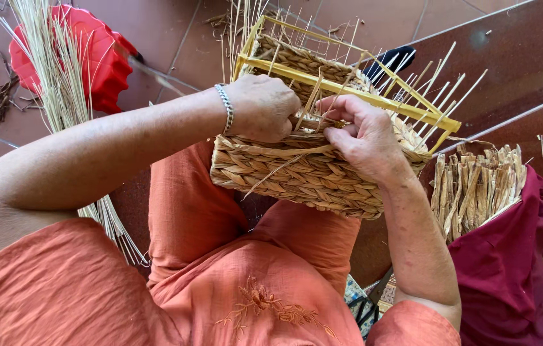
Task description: The person weaves a rectangular basket by hand, interlacing dried plant strips through a yellow frame. They repeatedly pull and tuck the strips to build up the basket walls, occasionally rotating the basket to access different sides.
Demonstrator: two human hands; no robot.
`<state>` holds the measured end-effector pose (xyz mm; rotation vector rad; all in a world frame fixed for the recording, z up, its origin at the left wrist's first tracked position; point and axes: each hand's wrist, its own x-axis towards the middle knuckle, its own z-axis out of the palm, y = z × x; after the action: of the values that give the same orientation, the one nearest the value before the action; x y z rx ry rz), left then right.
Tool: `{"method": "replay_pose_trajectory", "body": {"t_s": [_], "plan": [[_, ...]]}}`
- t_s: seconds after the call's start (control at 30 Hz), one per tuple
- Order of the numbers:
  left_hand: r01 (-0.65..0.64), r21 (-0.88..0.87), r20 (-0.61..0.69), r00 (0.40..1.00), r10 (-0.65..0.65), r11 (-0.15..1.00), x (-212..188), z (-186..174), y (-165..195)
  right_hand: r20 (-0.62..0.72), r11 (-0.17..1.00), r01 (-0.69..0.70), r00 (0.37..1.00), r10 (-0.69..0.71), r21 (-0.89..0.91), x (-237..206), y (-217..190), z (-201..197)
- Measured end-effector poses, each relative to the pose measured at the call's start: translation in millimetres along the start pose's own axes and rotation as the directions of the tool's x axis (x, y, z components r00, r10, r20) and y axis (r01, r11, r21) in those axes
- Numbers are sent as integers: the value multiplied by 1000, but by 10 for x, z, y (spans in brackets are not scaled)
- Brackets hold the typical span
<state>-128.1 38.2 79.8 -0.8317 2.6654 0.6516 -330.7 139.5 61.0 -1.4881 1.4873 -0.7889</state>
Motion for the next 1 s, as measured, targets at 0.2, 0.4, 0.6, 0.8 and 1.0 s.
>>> {"method": "replay_pose_trajectory", "body": {"t_s": [0.2, 0.4, 0.6, 0.8, 1.0], "plan": [[-30, 286, -123, 990, 68, 958, -352, 281, 235, -66, 940, 22, 997, -47, -342, -39, -52, 54], [-109, 519, -601, 659, 453, 848, -502, 493, 301, -71, 975, 150, 984, -164, -163, -40, -65, 29], [-351, 82, -317, 878, 359, 933, -357, 119, 255, -185, 962, 240, 947, -262, -132, -158, -80, 73], [-343, 491, -372, 749, 548, 801, -575, 231, 533, -112, 905, 370, 911, -398, -210, -264, -65, 44], [-108, 86, -312, 941, 130, 990, -374, 106, 14, -327, 813, 432, 761, -561, -389, -366, 125, 288]]}}
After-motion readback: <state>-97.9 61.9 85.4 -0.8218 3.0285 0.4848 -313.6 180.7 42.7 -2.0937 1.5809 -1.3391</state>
